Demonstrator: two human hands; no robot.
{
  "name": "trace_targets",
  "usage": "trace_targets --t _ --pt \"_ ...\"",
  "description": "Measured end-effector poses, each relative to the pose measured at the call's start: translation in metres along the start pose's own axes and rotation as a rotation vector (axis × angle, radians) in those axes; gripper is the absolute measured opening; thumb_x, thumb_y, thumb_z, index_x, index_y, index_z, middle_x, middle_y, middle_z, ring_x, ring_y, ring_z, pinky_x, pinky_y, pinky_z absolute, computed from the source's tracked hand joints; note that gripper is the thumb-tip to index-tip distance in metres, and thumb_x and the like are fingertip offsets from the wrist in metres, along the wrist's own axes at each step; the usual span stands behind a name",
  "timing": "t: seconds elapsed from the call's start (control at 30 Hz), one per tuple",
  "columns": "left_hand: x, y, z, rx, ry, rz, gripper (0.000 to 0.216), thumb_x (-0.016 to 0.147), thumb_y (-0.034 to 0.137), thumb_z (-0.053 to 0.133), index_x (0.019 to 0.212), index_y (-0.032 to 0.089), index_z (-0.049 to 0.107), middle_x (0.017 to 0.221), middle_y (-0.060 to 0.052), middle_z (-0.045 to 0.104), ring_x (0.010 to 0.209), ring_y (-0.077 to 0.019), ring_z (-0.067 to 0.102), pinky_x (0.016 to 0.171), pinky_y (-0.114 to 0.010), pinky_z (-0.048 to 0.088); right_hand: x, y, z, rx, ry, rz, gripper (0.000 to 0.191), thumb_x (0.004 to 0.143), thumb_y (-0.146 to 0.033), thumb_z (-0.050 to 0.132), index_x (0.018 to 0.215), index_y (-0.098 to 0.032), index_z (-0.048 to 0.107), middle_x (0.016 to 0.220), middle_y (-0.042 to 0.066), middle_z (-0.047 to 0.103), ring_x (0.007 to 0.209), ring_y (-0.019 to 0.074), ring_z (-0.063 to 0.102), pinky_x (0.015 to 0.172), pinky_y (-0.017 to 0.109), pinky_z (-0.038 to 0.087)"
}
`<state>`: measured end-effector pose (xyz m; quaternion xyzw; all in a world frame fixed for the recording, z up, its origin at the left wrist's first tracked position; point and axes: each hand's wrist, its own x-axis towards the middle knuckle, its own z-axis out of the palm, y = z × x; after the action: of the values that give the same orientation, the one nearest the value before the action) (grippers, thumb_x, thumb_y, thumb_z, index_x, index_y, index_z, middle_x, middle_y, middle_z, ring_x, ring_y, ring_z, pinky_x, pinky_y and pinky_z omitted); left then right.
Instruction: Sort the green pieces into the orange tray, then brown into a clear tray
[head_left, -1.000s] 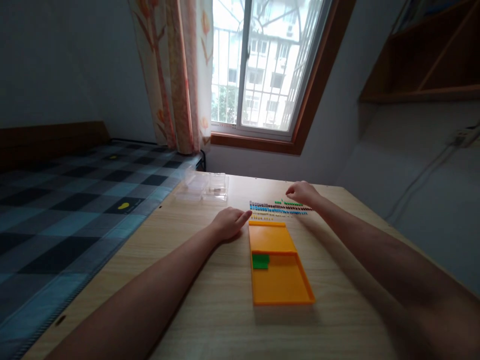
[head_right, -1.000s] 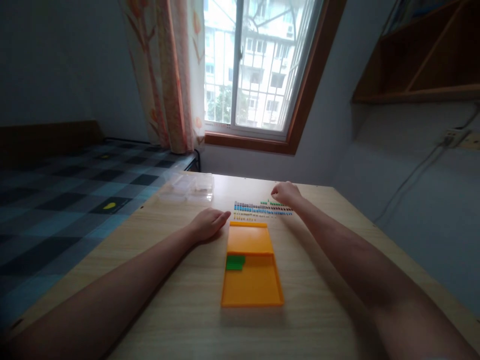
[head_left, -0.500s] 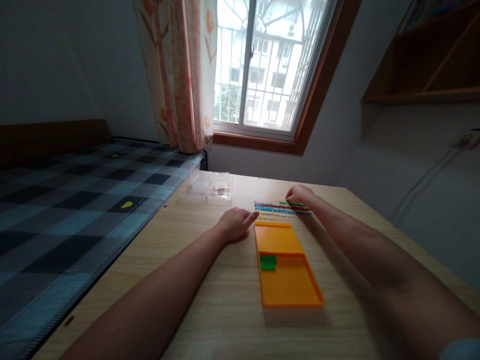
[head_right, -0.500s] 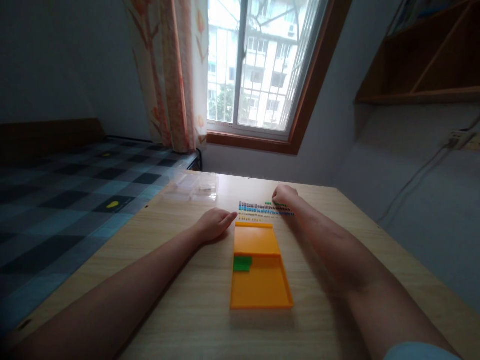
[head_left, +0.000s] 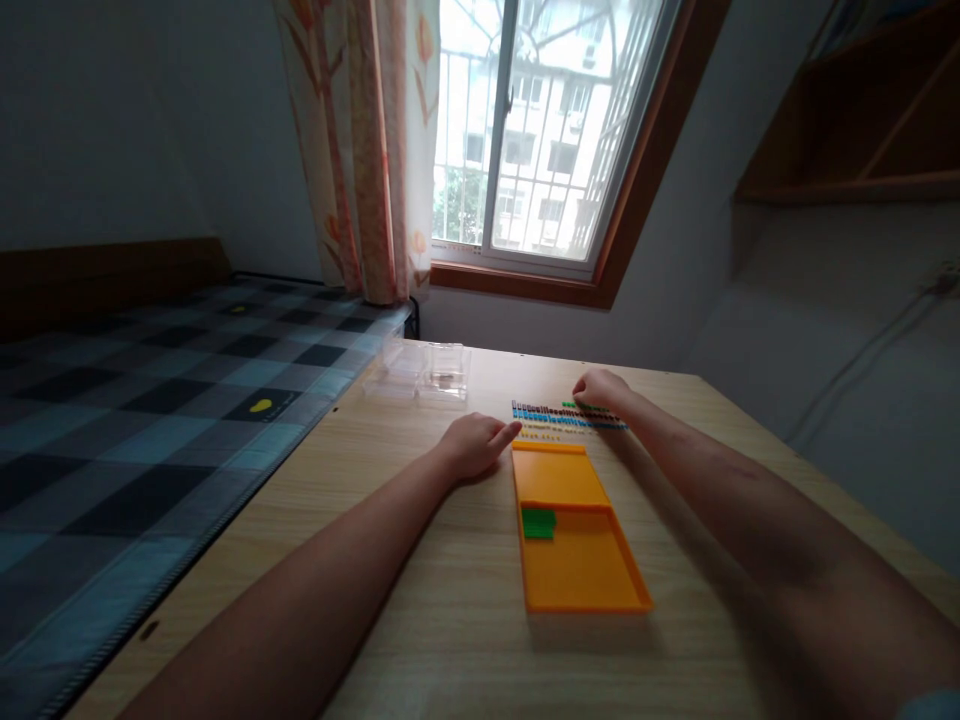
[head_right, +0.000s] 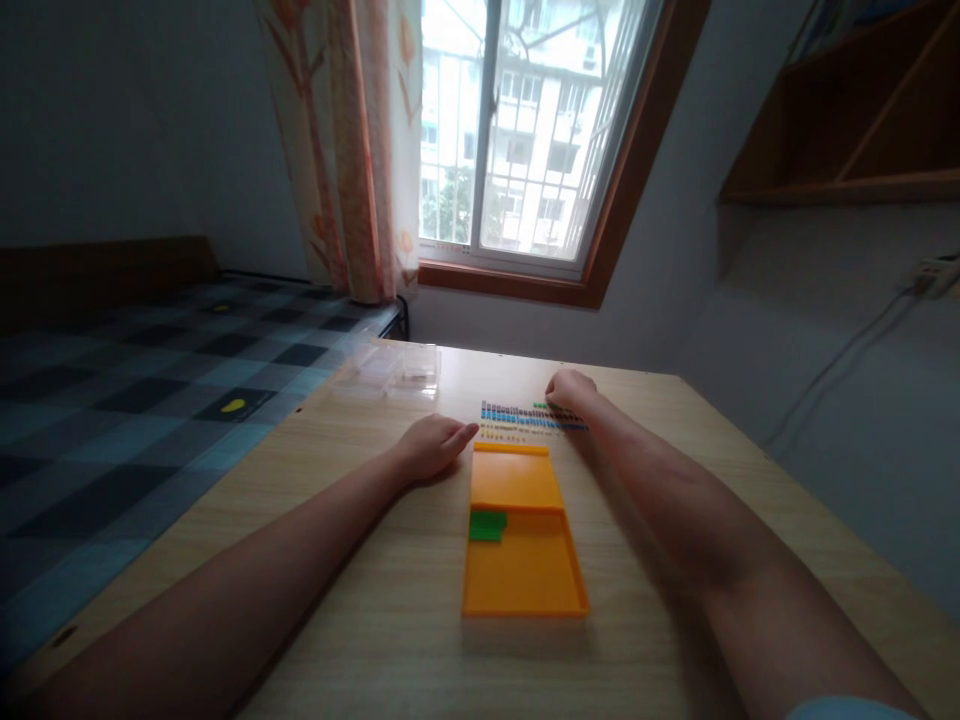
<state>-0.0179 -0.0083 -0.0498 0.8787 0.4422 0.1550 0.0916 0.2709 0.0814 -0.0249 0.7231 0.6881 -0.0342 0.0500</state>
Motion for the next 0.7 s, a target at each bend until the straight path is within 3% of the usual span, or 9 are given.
trace_targets --t 0.2,0.33,0.5,0.57,0.7 --pt "0.000 0.001 -0.002 -0.012 -0.006 0.001 0.071 0.100 0.060 0.019 0.073 0.020 0.071 0.079 -0.009 0.074 0.074 -0.0211 0.063 0.059 -0.030 0.030 -0.012 -0.007 -0.004 0.032 0.079 -0.017 0.029 0.097 -0.036 0.061 0.119 -0.018 0.063 0.122 0.009 0.063 0.104 0.0217 0.063 0.089 0.042 0.055" --pt "0.000 0.001 -0.002 -0.018 0.003 0.000 0.071 0.100 0.059 0.019 0.071 0.020 0.070 0.076 -0.009 0.073 0.072 -0.0213 0.062 0.060 -0.031 0.030 -0.037 -0.005 -0.021 0.096 0.201 -0.081 0.019 0.094 -0.032 0.064 0.103 -0.019 0.073 0.107 0.007 0.072 0.098 0.0208 0.066 0.088 0.034 0.052" --pt "0.000 0.000 0.000 -0.032 0.011 -0.004 0.070 0.099 0.061 0.021 0.070 0.020 0.069 0.076 -0.009 0.073 0.071 -0.0205 0.062 0.059 -0.031 0.029 -0.117 0.008 -0.034 0.212 0.375 -0.286 0.020 0.091 -0.036 0.064 0.101 -0.024 0.078 0.108 0.003 0.074 0.094 0.0178 0.066 0.082 0.027 0.049" --pt "0.001 0.000 0.000 -0.037 0.011 -0.005 0.070 0.099 0.062 0.021 0.070 0.020 0.069 0.075 -0.008 0.072 0.070 -0.0204 0.061 0.058 -0.031 0.029 -0.158 0.008 -0.027 0.359 0.431 -0.516 0.017 0.090 -0.035 0.066 0.095 -0.024 0.078 0.098 0.005 0.074 0.087 0.0187 0.066 0.077 0.030 0.050" --pt "0.001 0.001 0.000 -0.035 0.005 0.003 0.070 0.099 0.061 0.021 0.070 0.020 0.069 0.075 -0.008 0.072 0.070 -0.0201 0.060 0.059 -0.030 0.030 -0.222 -0.010 0.002 0.401 0.343 -0.728 0.012 0.091 -0.028 0.066 0.088 -0.027 0.077 0.092 0.003 0.073 0.087 0.0191 0.064 0.079 0.034 0.049"
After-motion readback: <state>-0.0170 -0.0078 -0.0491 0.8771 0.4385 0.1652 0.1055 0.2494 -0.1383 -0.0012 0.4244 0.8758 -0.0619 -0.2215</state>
